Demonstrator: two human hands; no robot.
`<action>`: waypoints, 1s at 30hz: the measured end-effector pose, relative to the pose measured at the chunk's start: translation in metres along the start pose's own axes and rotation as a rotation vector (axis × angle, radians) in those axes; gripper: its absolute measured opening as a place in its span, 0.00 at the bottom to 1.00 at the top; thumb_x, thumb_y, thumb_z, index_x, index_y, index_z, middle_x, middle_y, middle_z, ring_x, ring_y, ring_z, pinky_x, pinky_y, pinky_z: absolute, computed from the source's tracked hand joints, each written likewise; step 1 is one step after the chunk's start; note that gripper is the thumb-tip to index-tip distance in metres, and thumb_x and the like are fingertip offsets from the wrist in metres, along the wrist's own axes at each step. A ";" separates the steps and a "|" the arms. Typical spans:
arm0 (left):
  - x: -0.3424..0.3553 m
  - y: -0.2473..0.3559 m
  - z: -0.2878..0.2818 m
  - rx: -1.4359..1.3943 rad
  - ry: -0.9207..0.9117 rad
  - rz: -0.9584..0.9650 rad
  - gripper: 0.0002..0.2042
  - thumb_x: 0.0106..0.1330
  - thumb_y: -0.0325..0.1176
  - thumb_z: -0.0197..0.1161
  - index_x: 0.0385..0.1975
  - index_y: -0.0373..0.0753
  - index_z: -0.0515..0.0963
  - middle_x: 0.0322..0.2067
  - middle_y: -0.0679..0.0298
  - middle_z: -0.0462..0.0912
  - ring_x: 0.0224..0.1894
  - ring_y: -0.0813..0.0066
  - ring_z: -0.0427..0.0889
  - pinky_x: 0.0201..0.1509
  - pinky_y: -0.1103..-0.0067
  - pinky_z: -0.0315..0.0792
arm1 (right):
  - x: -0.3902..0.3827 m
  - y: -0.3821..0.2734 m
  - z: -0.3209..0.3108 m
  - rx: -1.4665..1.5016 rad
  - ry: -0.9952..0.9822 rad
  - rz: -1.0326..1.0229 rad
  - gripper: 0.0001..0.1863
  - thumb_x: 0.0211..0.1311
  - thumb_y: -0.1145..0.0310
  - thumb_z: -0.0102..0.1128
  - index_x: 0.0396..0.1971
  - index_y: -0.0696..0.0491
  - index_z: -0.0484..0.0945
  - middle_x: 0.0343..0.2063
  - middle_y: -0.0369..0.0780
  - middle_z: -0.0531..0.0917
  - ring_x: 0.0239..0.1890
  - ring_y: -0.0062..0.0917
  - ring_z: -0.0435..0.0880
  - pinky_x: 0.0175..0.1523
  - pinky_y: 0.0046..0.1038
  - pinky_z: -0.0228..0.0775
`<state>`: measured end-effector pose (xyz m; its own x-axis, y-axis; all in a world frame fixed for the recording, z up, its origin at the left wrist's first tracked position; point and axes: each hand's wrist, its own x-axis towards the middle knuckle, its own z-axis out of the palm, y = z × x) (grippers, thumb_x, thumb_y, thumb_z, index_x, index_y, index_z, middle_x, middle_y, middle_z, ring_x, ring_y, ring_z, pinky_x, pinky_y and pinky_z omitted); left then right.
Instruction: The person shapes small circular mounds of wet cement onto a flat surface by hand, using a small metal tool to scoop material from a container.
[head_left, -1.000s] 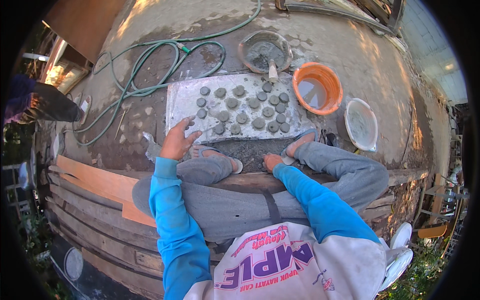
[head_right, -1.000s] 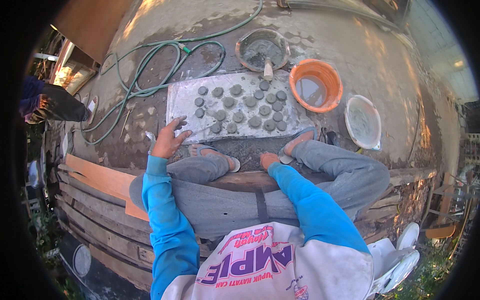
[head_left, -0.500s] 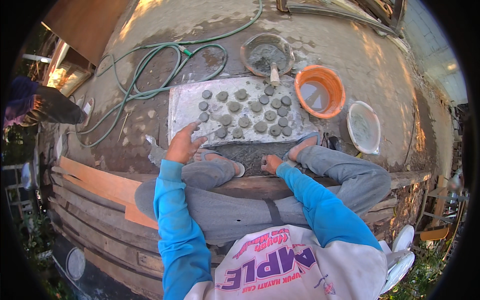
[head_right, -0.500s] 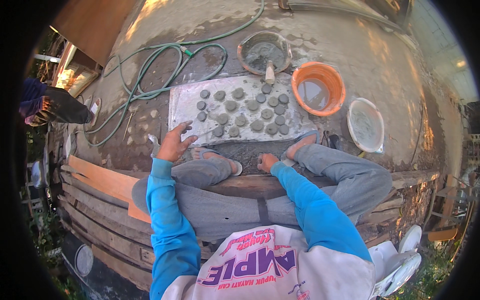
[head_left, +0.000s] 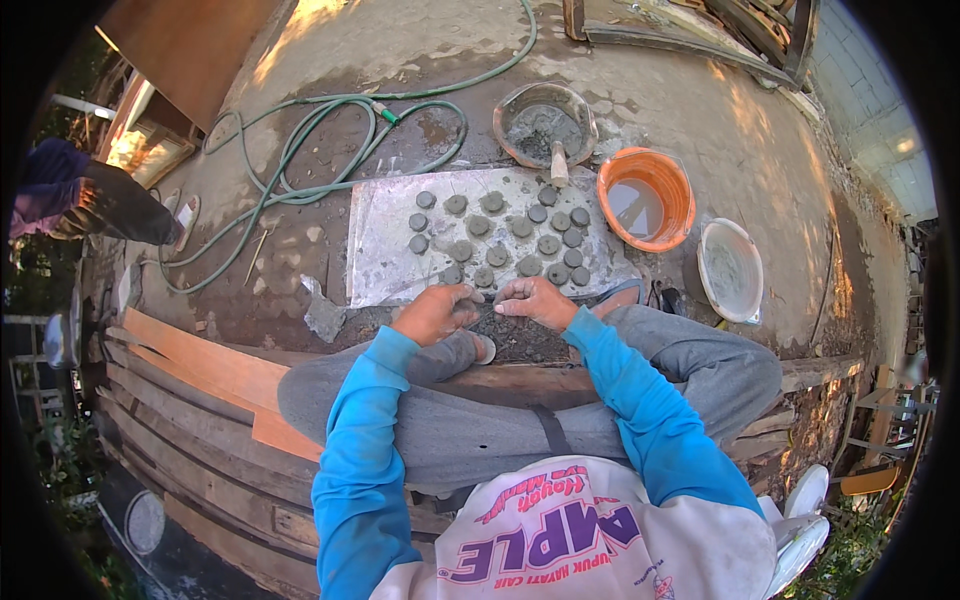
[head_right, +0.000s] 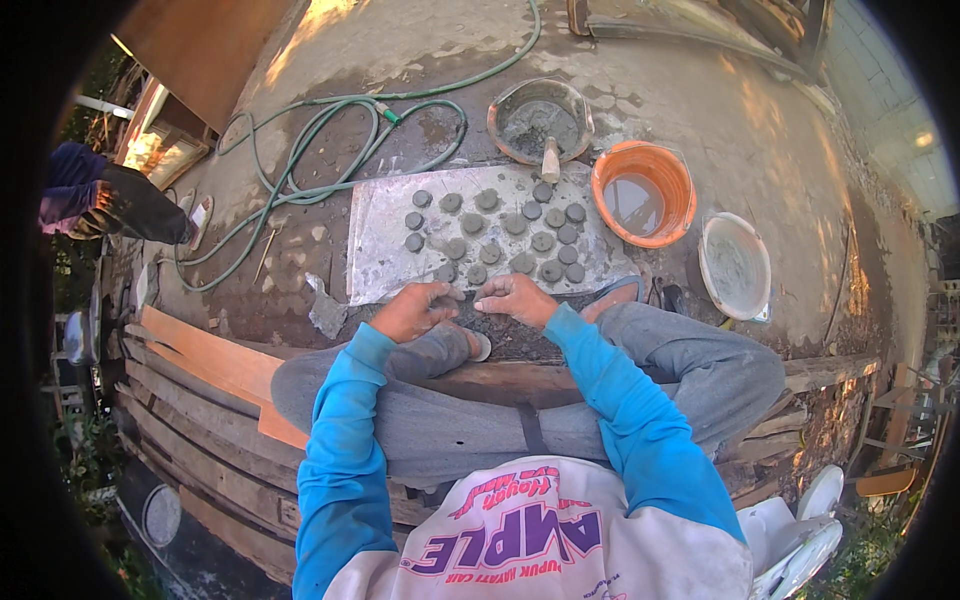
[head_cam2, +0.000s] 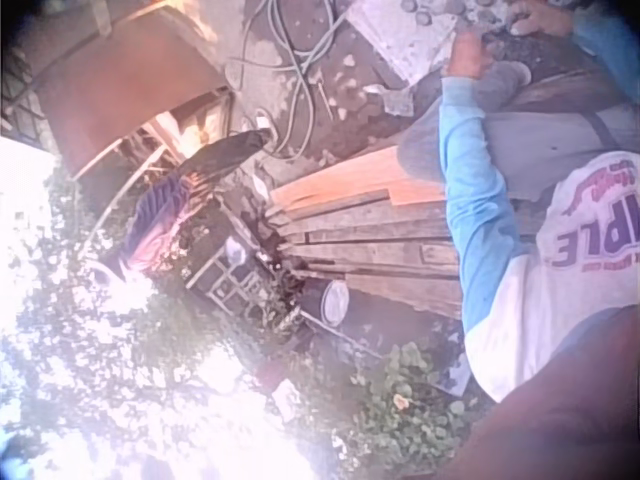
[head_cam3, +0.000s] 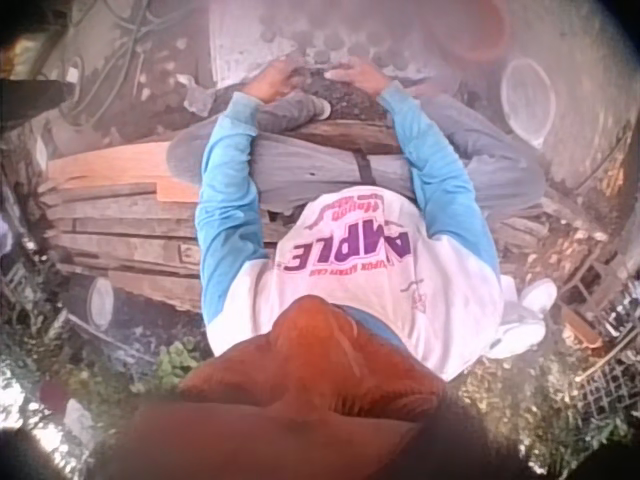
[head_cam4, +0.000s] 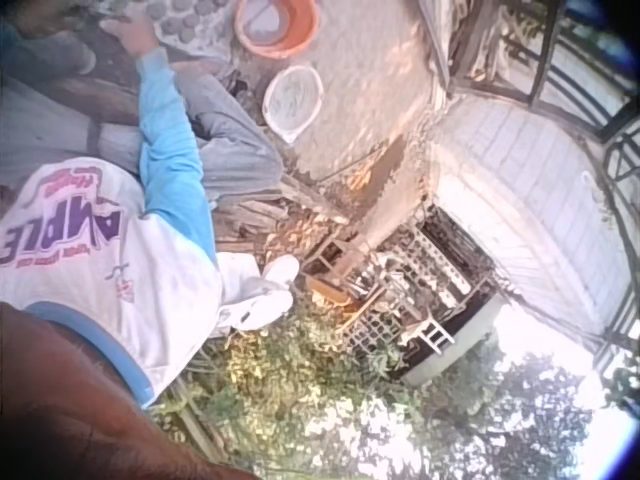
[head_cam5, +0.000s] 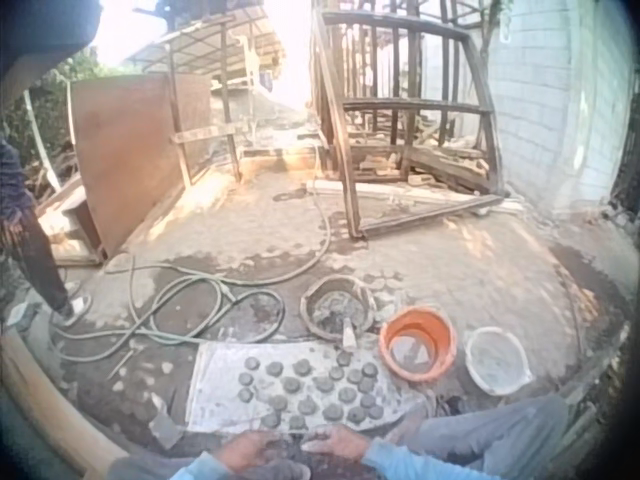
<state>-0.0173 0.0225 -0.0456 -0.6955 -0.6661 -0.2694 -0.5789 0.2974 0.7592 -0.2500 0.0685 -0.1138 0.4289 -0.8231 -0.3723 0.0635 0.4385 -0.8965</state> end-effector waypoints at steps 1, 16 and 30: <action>0.000 0.001 -0.001 0.049 0.018 0.027 0.13 0.58 0.29 0.66 0.41 0.34 0.78 0.33 0.48 0.82 0.37 0.52 0.81 0.42 0.70 0.74 | -0.001 -0.007 0.004 -0.006 0.004 -0.002 0.12 0.57 0.67 0.66 0.37 0.58 0.80 0.28 0.35 0.82 0.27 0.17 0.78 0.33 0.20 0.70; 0.000 -0.006 0.004 0.265 -0.106 -0.064 0.22 0.56 0.32 0.65 0.53 0.40 0.73 0.46 0.49 0.78 0.49 0.49 0.76 0.52 0.66 0.71 | -0.025 0.192 -0.067 -1.287 0.231 0.476 0.15 0.51 0.62 0.67 0.36 0.54 0.82 0.39 0.47 0.84 0.45 0.41 0.82 0.47 0.36 0.74; -0.004 -0.009 -0.006 0.328 -0.028 -0.104 0.26 0.57 0.35 0.66 0.56 0.37 0.69 0.47 0.46 0.77 0.49 0.49 0.76 0.52 0.63 0.71 | -0.021 0.250 -0.038 -1.526 0.086 0.437 0.14 0.58 0.65 0.56 0.42 0.51 0.80 0.43 0.48 0.81 0.47 0.40 0.81 0.50 0.42 0.72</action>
<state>-0.0063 0.0180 -0.0479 -0.6347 -0.6865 -0.3549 -0.7499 0.4362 0.4974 -0.2777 0.1816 -0.3389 0.1179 -0.7766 -0.6189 -0.9928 -0.0785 -0.0906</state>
